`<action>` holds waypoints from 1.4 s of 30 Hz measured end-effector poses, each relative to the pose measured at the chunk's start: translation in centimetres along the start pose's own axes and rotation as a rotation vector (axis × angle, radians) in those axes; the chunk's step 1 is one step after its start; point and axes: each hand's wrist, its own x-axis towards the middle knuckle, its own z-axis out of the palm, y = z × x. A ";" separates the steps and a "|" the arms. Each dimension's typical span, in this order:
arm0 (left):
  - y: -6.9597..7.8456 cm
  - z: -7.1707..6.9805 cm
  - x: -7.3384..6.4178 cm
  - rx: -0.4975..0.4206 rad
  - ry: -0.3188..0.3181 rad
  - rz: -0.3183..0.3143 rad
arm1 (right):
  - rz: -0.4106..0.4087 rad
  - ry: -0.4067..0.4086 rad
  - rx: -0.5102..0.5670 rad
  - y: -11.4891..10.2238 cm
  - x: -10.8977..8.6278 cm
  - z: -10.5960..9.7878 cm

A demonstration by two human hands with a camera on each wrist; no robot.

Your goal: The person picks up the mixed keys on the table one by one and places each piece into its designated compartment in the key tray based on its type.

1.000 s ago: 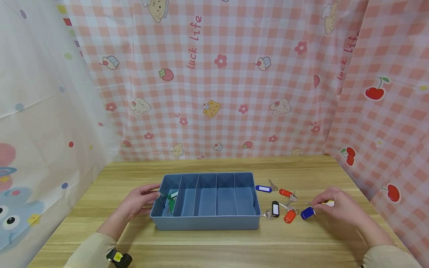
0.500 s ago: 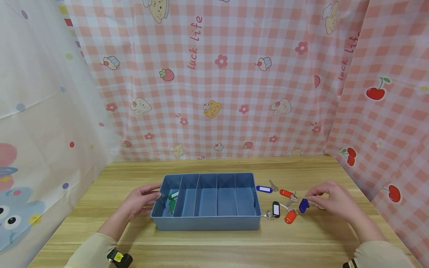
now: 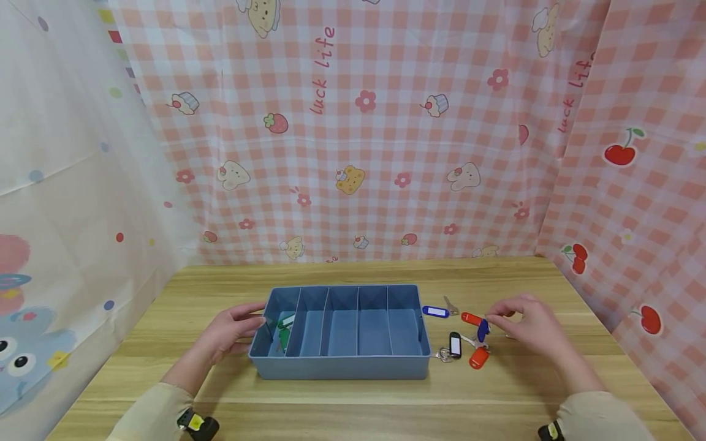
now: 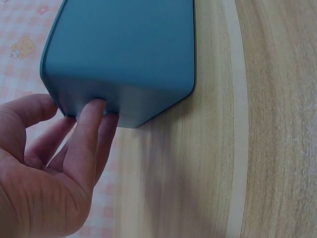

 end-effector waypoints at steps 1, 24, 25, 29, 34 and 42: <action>0.0 0.0 0.0 0.000 0.000 0.001 | 0.010 0.002 0.006 -0.1 0.1 0.1; 0.0 0.0 0.1 -0.010 0.003 -0.006 | 0.010 0.057 0.052 -3.9 2.1 1.3; 0.0 0.0 0.1 -0.013 0.002 -0.007 | 0.007 0.065 0.052 -4.1 2.2 1.3; 0.0 0.0 0.1 -0.018 -0.001 -0.007 | -0.009 0.087 0.056 -4.6 2.5 1.5; -0.1 -0.1 0.2 -0.022 -0.006 0.003 | -0.002 0.085 0.083 -5.5 3.0 1.4; -0.2 0.0 0.4 -0.039 -0.010 0.008 | -0.005 0.085 0.118 -6.9 4.1 1.4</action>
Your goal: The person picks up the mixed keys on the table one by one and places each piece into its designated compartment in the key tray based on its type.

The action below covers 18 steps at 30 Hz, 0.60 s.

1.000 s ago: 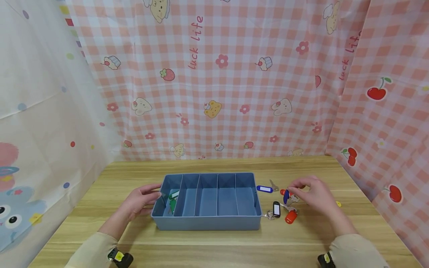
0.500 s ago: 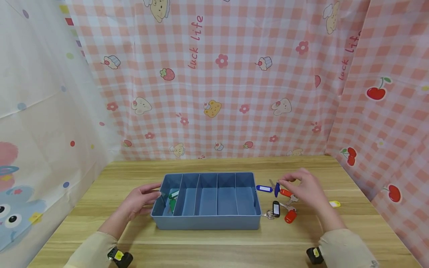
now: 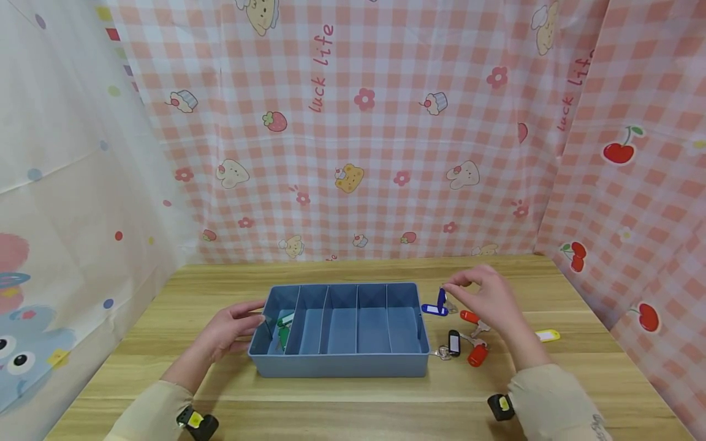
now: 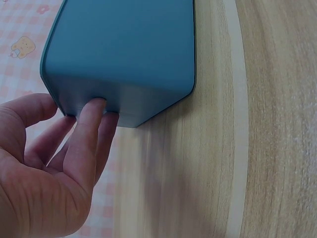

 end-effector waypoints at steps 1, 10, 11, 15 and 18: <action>0.0 0.0 0.0 0.002 -0.001 0.000 | -0.001 0.001 0.005 -0.2 0.1 0.1; 0.2 0.1 -0.1 0.010 -0.002 -0.005 | -0.011 0.001 0.030 -1.8 1.0 0.7; 0.1 0.1 -0.1 0.010 -0.002 -0.004 | -0.018 -0.001 0.039 -1.9 1.2 0.8; 0.1 0.0 -0.1 0.018 0.003 -0.003 | -0.033 -0.018 0.069 -2.6 1.8 1.4; 0.1 0.0 -0.1 0.026 0.003 -0.004 | -0.024 -0.033 0.090 -3.0 2.1 1.8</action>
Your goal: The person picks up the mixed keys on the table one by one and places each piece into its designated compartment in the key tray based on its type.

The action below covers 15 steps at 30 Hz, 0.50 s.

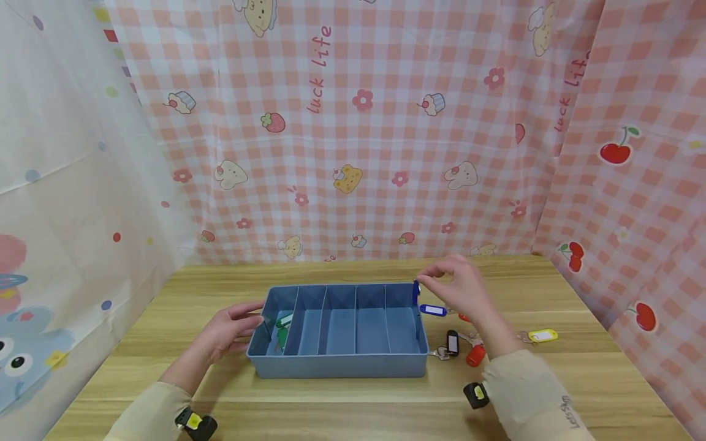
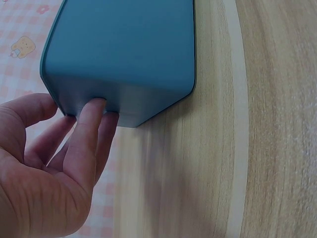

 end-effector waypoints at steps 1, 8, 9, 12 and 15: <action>0.0 0.0 0.0 0.001 0.000 0.000 | 0.003 -0.003 0.004 -0.1 0.1 0.2; 0.0 0.0 0.0 -0.002 -0.007 0.008 | -0.007 -0.024 0.025 -1.1 0.7 1.6; 0.0 0.0 0.0 -0.001 -0.006 0.007 | -0.011 -0.027 0.032 -1.3 0.8 1.8; 0.0 0.0 0.0 -0.003 -0.003 0.003 | -0.025 -0.035 0.064 -1.8 0.9 2.3; 0.1 0.0 0.0 -0.003 -0.002 0.000 | -0.051 -0.036 0.087 -2.2 1.1 2.9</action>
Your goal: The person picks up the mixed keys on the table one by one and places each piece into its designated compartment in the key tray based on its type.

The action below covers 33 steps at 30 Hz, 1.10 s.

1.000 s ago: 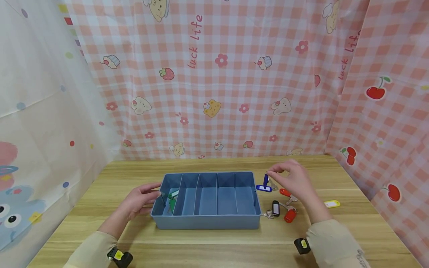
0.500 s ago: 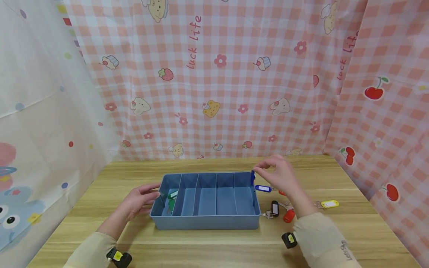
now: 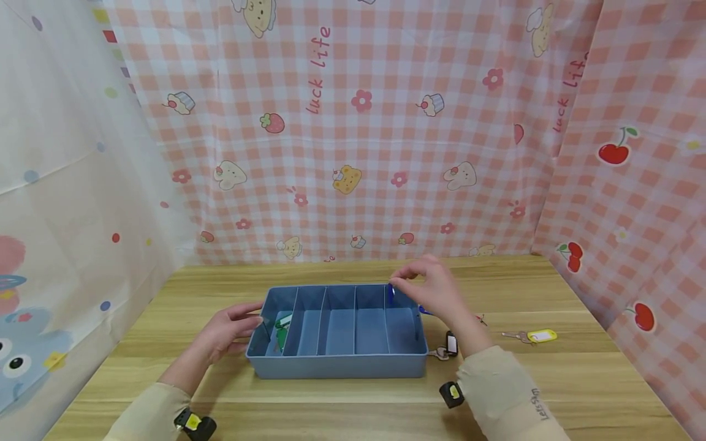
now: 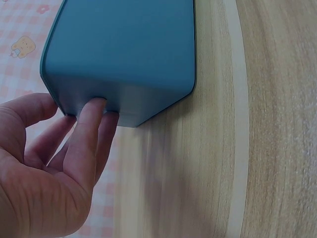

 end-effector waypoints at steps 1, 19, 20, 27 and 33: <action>0.0 0.0 0.0 -0.003 0.000 -0.001 | -0.010 0.000 0.006 -0.1 0.1 0.2; 0.0 0.0 0.0 -0.017 -0.007 0.005 | -0.117 -0.031 0.048 -2.0 1.1 3.8; 0.0 0.0 0.0 -0.019 -0.007 0.005 | -0.117 -0.033 0.048 -2.3 1.1 3.9; -0.1 -0.1 0.0 -0.025 -0.007 0.002 | -0.145 -0.046 0.067 -3.3 1.6 4.9; 0.1 0.0 -0.1 -0.030 -0.014 0.003 | -0.166 -0.072 0.093 -4.0 2.1 5.7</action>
